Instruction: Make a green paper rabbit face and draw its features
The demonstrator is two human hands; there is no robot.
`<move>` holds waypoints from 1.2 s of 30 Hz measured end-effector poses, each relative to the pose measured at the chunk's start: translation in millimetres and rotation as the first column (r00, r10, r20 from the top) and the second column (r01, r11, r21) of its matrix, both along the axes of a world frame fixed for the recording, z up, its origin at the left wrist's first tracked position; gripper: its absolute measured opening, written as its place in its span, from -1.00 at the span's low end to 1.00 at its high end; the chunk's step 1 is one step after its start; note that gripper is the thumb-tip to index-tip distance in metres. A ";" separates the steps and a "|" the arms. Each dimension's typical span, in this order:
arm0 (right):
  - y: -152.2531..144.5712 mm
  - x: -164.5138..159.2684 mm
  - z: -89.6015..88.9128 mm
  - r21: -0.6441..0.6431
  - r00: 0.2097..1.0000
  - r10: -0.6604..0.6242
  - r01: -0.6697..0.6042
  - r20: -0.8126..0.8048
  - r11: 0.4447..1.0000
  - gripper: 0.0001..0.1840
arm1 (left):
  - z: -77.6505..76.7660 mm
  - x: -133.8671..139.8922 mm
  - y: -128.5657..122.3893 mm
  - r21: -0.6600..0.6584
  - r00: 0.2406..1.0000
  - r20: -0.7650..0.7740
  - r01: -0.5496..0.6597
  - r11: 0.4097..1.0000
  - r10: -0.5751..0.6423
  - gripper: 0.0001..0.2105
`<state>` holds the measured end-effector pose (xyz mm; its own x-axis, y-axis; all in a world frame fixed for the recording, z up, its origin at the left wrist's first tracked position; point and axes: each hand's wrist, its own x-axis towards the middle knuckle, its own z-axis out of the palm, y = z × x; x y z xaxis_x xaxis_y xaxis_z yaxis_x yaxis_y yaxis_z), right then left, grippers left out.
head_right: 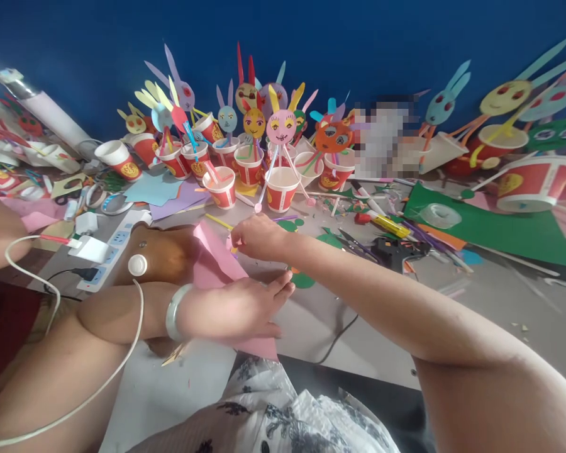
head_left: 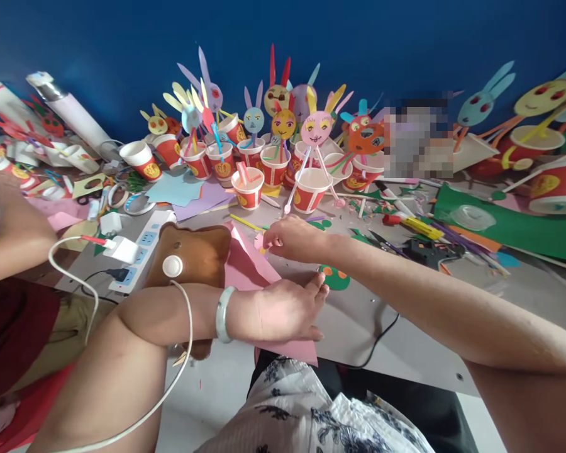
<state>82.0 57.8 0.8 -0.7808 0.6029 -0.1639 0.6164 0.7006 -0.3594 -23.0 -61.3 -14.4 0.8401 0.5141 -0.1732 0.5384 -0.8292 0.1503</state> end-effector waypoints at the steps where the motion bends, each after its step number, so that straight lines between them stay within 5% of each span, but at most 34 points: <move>1: -0.6 -2.0 -1.1 -0.023 0.999 0.043 -0.043 0.006 0.999 -0.79 | -0.4 0.4 0.1 0.003 1.000 -0.003 0.001 1.000 -0.001 -0.27; 12: 3.0 0.3 0.9 -0.071 0.968 0.219 -0.229 -0.118 0.971 -0.75 | 5.3 4.1 -1.4 0.083 0.992 -0.121 0.044 0.996 -0.034 -0.23; 24: 19.8 -4.3 13.3 0.062 0.985 -0.133 0.126 0.112 0.990 -0.69 | -4.9 -2.4 -4.1 0.122 0.997 -0.068 0.054 0.991 -0.046 -0.21; 36: 19.3 -17.2 -12.5 0.017 0.998 0.000 -0.001 0.065 1.000 -0.84 | -1.1 -4.9 -4.3 0.124 0.997 -0.059 0.051 0.991 -0.044 -0.23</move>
<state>64.8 77.2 -11.7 -0.7692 0.6056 -0.2040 0.6377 0.7066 -0.3067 -27.9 -65.6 -15.5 0.8547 0.4948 -0.1571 0.5030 -0.8642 0.0143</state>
